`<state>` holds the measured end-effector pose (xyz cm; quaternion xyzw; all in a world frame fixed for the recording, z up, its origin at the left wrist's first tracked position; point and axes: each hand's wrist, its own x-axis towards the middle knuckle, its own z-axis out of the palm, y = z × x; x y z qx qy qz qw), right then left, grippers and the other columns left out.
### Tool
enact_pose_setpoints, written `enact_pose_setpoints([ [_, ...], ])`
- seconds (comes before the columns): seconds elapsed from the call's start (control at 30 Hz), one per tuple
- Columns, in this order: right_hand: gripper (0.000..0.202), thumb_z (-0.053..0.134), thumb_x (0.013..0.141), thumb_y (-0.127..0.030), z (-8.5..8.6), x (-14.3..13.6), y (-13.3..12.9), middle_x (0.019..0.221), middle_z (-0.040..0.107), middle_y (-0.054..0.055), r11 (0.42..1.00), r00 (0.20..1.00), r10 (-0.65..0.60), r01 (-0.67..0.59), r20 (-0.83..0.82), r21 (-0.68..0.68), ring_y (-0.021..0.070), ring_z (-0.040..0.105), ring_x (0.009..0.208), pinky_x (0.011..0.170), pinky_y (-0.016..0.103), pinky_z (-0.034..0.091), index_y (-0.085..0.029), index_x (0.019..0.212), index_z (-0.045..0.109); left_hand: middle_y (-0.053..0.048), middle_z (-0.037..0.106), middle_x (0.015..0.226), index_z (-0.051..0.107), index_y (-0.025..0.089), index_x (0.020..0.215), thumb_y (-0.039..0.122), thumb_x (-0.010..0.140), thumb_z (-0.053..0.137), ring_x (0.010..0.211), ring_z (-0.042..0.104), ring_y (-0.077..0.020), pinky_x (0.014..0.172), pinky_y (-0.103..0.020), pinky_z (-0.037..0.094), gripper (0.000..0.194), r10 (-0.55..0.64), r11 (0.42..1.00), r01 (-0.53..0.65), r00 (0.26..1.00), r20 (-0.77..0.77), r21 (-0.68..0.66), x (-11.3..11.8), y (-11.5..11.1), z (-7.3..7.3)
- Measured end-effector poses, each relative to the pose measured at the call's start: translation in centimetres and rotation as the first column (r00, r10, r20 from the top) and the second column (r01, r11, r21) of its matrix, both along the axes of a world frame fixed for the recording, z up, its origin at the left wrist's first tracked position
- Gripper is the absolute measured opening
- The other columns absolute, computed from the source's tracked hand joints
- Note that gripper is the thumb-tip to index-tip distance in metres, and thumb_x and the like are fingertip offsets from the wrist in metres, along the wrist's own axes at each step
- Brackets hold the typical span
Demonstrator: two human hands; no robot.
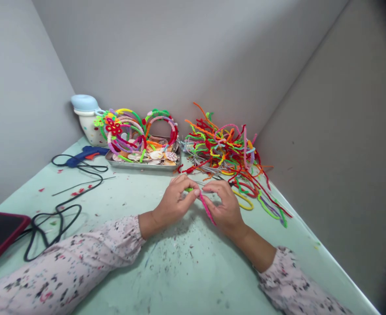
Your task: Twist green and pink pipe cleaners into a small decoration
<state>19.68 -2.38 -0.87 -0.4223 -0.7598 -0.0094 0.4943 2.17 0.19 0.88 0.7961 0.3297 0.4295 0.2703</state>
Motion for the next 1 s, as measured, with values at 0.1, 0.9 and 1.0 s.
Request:
enact_pose_setpoints([
  [0.1,0.014,0.062,0.083,-0.020,-0.04,-0.02,-0.03,0.093,0.061,0.005,1.000,1.000,0.011,-0.011,0.005,0.003,0.0201,0.058,0.091,0.081,0.039,0.049,-0.023,0.097,0.060,-0.002,0.056,0.083,0.059,0.018,0.083,0.027,0.090,0.048,0.085,0.053,-0.0175,0.083,-0.032,0.040,0.016,-0.012,1.000,0.012,1.000,0.008,0.009,-0.06,-0.10,0.04],
  [0.9,0.006,0.060,0.085,-0.023,0.00,0.12,-0.02,0.084,0.064,0.003,1.000,0.999,0.014,-0.014,-0.032,-0.004,0.0185,0.060,0.084,0.075,0.036,0.050,-0.023,0.091,0.062,-0.003,0.057,0.084,0.054,0.018,0.084,0.029,0.091,0.046,0.085,0.052,-0.0179,0.083,-0.033,0.038,0.015,0.010,0.999,-0.009,1.000,-0.012,0.035,0.04,0.15,-0.48],
  [1.0,0.007,0.061,0.085,-0.022,-0.11,0.24,0.02,0.085,0.064,0.003,0.999,0.999,0.033,-0.034,-0.033,-0.011,0.0186,0.061,0.084,0.075,0.036,0.050,-0.023,0.091,0.062,-0.003,0.057,0.084,0.054,0.018,0.084,0.029,0.091,0.046,0.085,0.052,-0.0177,0.083,-0.033,0.038,0.015,0.006,0.999,-0.005,1.000,-0.010,0.041,0.08,0.18,-0.53],
])
